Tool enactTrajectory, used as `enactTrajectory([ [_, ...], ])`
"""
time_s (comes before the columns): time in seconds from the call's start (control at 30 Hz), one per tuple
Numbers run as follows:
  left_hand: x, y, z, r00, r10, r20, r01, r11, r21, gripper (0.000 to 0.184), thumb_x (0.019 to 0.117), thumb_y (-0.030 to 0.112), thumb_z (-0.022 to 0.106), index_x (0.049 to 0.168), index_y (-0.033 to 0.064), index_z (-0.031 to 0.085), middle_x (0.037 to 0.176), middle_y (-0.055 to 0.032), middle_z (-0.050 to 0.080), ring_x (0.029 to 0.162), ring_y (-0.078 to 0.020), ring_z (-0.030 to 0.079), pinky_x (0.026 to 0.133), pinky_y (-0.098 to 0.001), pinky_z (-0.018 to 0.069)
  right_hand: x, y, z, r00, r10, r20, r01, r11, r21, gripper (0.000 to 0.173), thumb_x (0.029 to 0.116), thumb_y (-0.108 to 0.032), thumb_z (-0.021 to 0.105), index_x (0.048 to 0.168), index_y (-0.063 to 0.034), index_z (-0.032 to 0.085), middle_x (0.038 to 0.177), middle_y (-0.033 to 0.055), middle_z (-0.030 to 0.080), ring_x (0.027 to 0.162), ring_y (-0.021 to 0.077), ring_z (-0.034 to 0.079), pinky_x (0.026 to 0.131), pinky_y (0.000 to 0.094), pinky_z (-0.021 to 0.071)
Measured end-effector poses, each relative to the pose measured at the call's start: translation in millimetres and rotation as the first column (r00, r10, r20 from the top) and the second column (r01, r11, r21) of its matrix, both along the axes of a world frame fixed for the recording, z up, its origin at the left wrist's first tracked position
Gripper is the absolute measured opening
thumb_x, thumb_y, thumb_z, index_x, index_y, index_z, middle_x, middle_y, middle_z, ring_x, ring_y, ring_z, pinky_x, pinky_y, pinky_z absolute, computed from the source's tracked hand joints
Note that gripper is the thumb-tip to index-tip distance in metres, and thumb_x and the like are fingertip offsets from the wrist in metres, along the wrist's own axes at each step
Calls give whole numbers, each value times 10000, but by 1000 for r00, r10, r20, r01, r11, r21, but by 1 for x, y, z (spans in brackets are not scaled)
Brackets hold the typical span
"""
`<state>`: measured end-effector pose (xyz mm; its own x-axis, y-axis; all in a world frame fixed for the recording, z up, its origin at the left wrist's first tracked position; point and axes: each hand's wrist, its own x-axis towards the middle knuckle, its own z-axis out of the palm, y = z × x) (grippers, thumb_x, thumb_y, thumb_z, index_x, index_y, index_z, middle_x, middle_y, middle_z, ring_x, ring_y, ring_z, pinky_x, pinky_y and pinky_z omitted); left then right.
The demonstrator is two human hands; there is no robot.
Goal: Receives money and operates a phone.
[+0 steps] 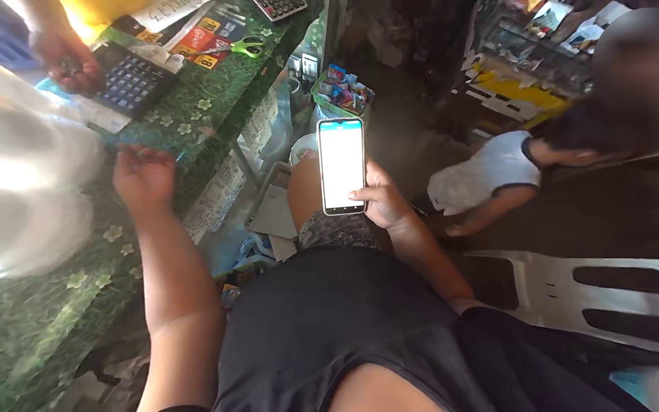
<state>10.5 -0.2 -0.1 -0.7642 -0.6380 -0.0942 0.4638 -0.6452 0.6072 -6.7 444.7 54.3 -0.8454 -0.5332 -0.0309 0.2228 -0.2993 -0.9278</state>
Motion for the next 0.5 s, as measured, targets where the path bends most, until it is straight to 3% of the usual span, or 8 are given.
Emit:
enactTrajectory([
  [0.1,0,1,2,999,30,-34,-29,999,27,311,1120,300,272,1024,190,547,846,28,620,789,-123,630,837,-333,555,5,0,3,1000,18,-19,-17,997,70,663,873,81,474,1497,-127,388,1288,120,651,1058,216,696,867,428,612],
  [0.17,-2,-1,4,998,54,-27,-52,997,57,284,1119,306,272,1122,178,526,947,7,641,874,-140,648,877,-347,552,4,-1,2,1000,15,2,-15,998,62,627,872,58,486,1465,-129,408,1256,117,668,1044,225,707,853,439,618],
  [0.27,-12,-6,9,997,73,28,-75,994,85,465,1126,373,179,1393,83,426,1253,-140,632,1132,-278,663,992,-448,548,2,2,1,1000,21,21,-22,999,46,651,863,50,492,1479,-140,399,1268,130,661,1083,247,695,902,474,604],
  [0.33,-25,-13,12,997,66,41,-68,996,65,581,1118,406,91,1488,33,339,1399,-208,550,1237,-333,612,1029,-476,522,2,4,2,1000,5,16,-6,999,54,681,845,47,503,1492,-136,397,1276,136,659,1098,254,693,917,481,602],
  [0.5,-60,-23,37,998,-58,-35,58,998,-19,722,1078,440,-81,1565,0,219,1590,-196,378,1416,-283,482,1148,-397,437,8,9,5,997,-72,10,72,996,55,663,818,49,517,1460,-73,406,1206,137,688,1039,230,719,886,435,625],
])
